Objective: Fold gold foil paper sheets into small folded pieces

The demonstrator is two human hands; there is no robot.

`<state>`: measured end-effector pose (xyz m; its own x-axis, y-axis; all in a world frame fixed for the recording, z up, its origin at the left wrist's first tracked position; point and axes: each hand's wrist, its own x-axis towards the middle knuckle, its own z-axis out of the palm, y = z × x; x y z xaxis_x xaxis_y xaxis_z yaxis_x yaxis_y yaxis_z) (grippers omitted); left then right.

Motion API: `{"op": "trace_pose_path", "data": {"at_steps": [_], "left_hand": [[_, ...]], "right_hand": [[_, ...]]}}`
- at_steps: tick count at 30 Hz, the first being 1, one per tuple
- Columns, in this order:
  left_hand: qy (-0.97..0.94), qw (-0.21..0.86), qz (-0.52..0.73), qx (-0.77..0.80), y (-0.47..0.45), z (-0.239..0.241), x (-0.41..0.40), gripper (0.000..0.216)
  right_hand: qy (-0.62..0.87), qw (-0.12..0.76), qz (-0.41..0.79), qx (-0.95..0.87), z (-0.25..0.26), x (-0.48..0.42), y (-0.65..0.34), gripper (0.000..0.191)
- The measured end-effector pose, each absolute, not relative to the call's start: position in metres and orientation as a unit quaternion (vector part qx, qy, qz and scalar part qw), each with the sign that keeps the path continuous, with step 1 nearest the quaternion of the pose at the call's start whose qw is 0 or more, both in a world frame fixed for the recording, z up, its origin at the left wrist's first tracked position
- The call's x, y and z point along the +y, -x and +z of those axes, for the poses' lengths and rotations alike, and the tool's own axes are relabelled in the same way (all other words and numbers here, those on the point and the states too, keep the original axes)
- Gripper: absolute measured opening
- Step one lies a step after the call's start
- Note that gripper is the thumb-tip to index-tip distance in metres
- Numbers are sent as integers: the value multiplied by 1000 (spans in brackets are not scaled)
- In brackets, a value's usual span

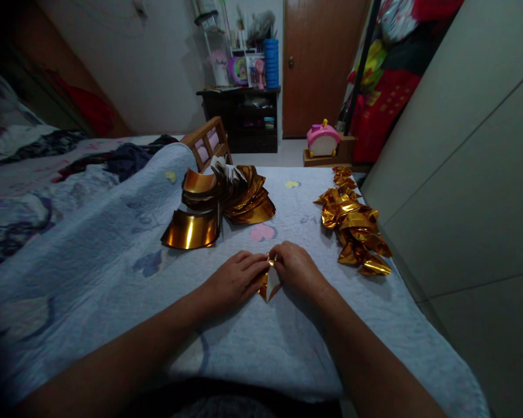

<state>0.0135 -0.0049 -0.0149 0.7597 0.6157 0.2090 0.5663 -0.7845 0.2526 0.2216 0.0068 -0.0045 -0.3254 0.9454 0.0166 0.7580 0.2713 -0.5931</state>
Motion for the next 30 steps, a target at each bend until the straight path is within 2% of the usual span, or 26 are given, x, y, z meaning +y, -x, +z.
{"op": "trace_pose_path", "data": {"at_steps": [12, 30], "left_hand": [[-941, 23, 110, 318, -14, -23, -7, 39], [-949, 28, 97, 300, -16, -21, -5, 40]], "right_hand": [[547, 185, 255, -776, -4, 7, -222, 24], [516, 190, 265, -792, 4, 7, -228, 26]]}}
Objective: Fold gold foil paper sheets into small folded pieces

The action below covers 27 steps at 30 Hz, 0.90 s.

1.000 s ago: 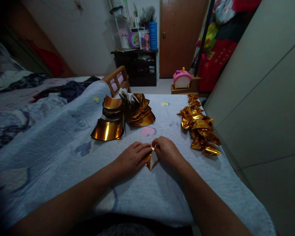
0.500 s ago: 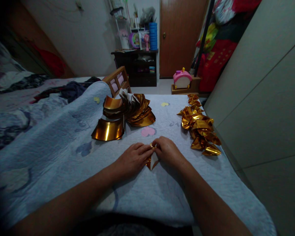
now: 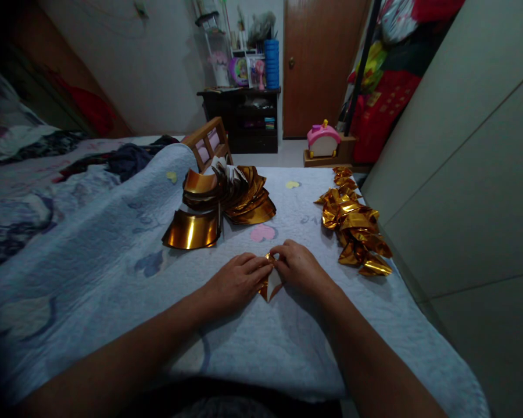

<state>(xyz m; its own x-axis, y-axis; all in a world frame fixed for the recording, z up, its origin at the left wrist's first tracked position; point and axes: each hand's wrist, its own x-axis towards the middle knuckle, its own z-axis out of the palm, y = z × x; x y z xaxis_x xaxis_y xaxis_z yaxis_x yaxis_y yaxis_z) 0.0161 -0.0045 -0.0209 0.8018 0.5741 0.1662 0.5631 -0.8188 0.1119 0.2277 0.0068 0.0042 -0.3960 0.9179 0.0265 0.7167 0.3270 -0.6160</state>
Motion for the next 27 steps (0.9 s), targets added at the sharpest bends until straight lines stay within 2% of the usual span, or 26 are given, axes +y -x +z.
{"op": "trace_pose_path", "data": {"at_steps": [27], "left_hand": [[-950, 38, 85, 297, -18, -10, -7, 26]], "right_hand": [[483, 167, 246, -824, 1, 8, -233, 29]]}}
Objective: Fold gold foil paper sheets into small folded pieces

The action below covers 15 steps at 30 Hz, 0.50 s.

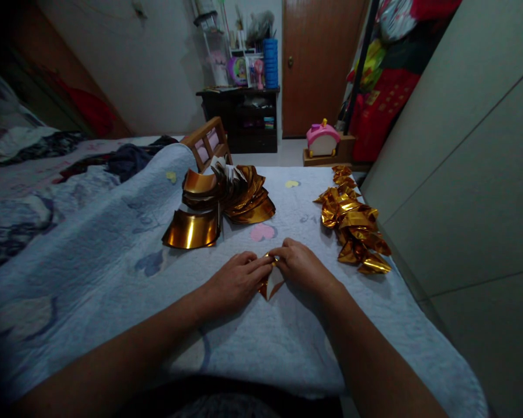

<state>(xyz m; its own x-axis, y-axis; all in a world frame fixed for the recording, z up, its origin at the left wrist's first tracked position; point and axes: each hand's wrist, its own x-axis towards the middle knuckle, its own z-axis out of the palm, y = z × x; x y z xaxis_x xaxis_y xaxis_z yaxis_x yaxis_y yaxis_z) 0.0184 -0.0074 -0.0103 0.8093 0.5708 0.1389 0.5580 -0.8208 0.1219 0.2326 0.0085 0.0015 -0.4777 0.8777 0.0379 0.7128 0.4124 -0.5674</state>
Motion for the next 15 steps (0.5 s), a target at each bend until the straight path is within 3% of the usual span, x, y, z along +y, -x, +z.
{"op": "trace_pose_path", "data": {"at_steps": [15], "left_hand": [[-953, 30, 92, 286, -15, -14, -5, 32]], "right_hand": [[482, 172, 259, -819, 1, 11, -235, 26]]}}
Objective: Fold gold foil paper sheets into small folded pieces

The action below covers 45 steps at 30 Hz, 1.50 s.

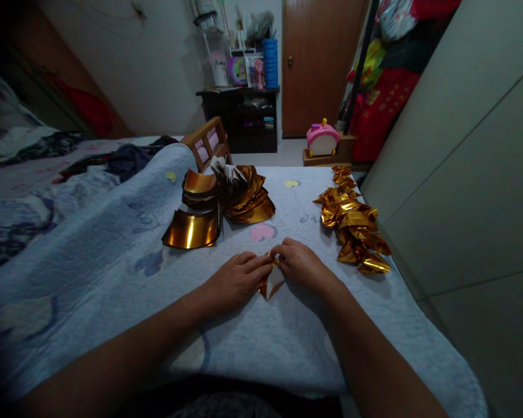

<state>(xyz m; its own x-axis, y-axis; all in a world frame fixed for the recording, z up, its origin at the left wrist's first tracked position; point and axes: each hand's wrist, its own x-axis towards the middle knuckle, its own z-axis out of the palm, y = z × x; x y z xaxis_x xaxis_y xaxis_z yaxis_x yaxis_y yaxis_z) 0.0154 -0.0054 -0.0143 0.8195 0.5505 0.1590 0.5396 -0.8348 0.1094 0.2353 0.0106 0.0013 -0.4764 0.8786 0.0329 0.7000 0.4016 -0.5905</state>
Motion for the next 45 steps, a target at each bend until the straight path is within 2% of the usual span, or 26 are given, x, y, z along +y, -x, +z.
{"op": "trace_pose_path", "data": {"at_steps": [11, 17, 24, 31, 37, 42, 45], "left_hand": [[-951, 35, 86, 295, -14, -16, -5, 40], [-951, 32, 80, 297, -15, -15, -5, 37], [-949, 24, 89, 302, -15, -18, -6, 37], [-948, 23, 101, 302, -14, -16, -7, 34], [-946, 47, 138, 291, -13, -19, -5, 36], [-933, 111, 194, 282, -15, -13, -4, 34], [-917, 147, 197, 314, -17, -7, -6, 22]], "right_hand": [[456, 107, 242, -850, 15, 8, -246, 30], [457, 73, 247, -851, 23, 5, -256, 38], [434, 48, 240, -867, 28, 3, -260, 32], [410, 83, 262, -870, 29, 6, -265, 25], [505, 139, 220, -823, 15, 11, -251, 17], [568, 139, 186, -790, 1, 8, -229, 9], [572, 134, 172, -791, -1, 5, -223, 5]]}}
